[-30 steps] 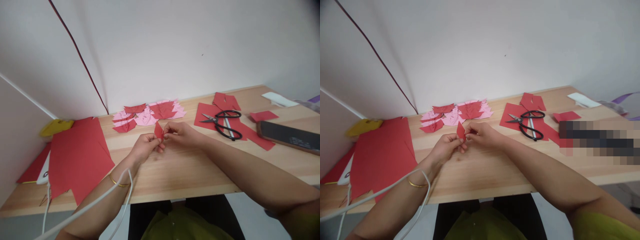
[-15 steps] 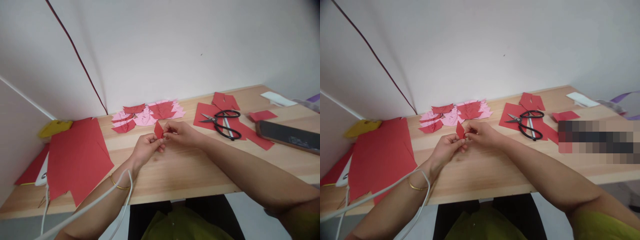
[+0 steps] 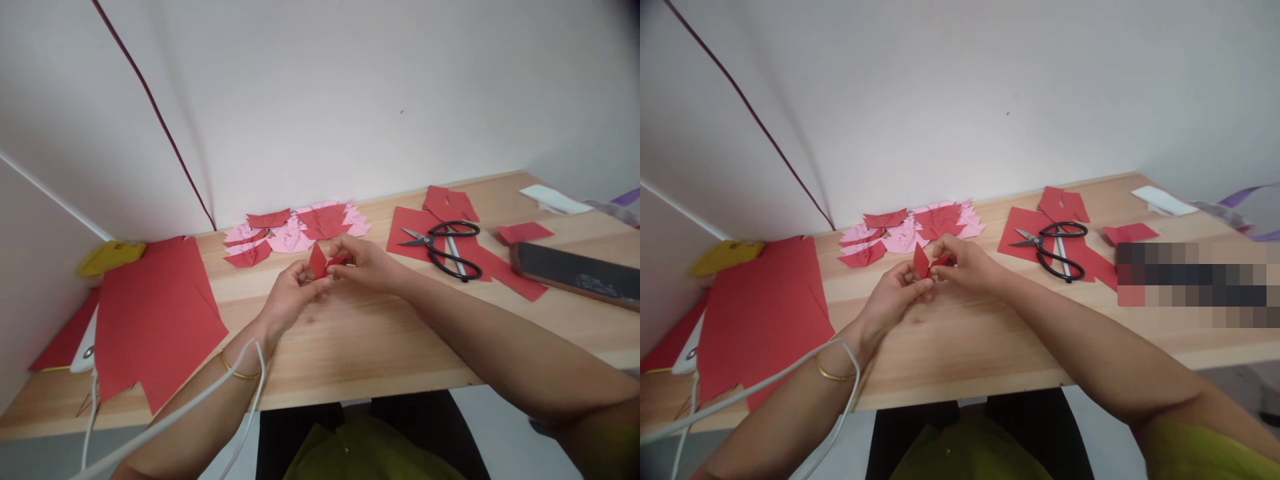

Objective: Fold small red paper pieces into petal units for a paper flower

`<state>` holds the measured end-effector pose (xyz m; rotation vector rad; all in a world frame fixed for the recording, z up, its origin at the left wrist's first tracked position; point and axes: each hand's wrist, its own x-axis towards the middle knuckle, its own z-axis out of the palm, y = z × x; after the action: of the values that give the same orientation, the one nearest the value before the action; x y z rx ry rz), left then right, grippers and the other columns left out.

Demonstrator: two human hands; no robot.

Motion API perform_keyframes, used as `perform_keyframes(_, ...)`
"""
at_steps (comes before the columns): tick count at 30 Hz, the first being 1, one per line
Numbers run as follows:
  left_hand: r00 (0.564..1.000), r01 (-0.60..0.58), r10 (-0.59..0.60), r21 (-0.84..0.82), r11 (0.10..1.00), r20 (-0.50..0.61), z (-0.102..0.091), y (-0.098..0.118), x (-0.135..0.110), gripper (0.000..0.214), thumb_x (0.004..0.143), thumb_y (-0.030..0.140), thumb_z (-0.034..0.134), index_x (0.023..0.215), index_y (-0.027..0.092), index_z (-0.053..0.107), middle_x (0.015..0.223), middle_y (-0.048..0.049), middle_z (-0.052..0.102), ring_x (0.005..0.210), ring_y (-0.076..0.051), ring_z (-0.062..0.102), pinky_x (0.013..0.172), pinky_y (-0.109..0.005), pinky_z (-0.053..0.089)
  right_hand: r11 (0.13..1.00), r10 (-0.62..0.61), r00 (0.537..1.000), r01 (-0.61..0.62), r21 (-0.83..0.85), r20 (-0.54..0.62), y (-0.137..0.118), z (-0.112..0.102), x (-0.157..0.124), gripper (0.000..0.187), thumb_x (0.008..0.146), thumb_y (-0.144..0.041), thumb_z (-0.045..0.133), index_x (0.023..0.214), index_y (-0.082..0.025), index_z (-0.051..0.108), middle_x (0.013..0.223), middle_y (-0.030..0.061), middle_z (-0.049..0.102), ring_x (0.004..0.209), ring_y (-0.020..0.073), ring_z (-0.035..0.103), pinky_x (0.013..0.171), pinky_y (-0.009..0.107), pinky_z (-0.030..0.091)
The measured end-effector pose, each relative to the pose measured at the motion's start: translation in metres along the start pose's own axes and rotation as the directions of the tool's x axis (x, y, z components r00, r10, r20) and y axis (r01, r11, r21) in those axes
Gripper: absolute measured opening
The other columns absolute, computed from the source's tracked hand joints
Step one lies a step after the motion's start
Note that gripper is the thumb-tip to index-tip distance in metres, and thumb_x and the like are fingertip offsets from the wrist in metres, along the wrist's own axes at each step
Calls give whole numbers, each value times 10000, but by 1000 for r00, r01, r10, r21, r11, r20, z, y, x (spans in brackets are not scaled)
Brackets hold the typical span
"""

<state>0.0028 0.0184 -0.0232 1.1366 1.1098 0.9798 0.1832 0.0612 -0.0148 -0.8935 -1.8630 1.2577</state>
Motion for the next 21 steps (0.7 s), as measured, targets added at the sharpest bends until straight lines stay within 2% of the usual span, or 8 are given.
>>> perform_keyframes(2, 999, -37, 37, -27, 999, 11, 0, -1, 1, 342, 665, 280, 755, 940, 137, 611, 799, -39, 684, 662, -115, 616, 651, -252, 493, 1000, -7, 1000, 7, -7, 2, 0, 1, 0, 199, 738, -243, 637, 858, -194, 486, 875, 25, 611, 695, 123, 616, 644, 274, 512)
perform_keyframes(4, 999, -49, 49, -13, 999, -7, 0, -2, 2, 289, 667, 279, 750, 876, 127, 622, 797, -44, 686, 672, -119, 617, 678, -265, 494, 1000, -4, 1000, 4, -12, 0, 0, 2, 0, 195, 734, -243, 640, 862, -194, 502, 875, 22, 612, 716, 131, 622, 658, 275, 506)
perform_keyframes(7, 997, -47, 51, 90, 995, -50, -3, -3, 3, 231, 671, 277, 741, 798, 120, 629, 699, -22, 660, 606, -104, 587, 629, -242, 461, 999, 2, 1000, -3, -47, -22, 3, 3, 1, 198, 723, -258, 659, 852, -187, 527, 875, 21, 611, 740, 136, 618, 673, 270, 491)
perform_keyframes(10, 999, -35, 39, 142, 989, -24, -6, -4, 4, 214, 688, 279, 721, 803, 118, 641, 649, -9, 635, 573, -93, 557, 597, -226, 423, 998, -11, 1000, 9, -70, -21, 6, 4, 1, 192, 730, -273, 661, 846, -183, 537, 874, 23, 614, 747, 134, 604, 665, 257, 475)
perform_keyframes(15, 998, -27, 23, 83, 996, 55, -6, 3, 3, 231, 686, 287, 710, 825, 113, 650, 637, -4, 618, 549, -90, 525, 588, -231, 411, 997, -48, 997, 51, -59, 57, 2, 3, -1, 184, 770, -252, 614, 897, -192, 494, 820, 14, 622, 731, 135, 610, 650, 253, 473)
perform_keyframes(21, 994, -3, 2, 7, 1000, 110, -7, 12, 0, 232, 674, 270, 720, 839, 119, 658, 720, -17, 640, 568, -86, 518, 616, -251, 435, 998, -12, 993, 5, 62, 119, 0, 0, 0, 165, 853, -270, 541, 965, -187, 452, 786, 31, 674, 729, 146, 669, 716, 302, 525)
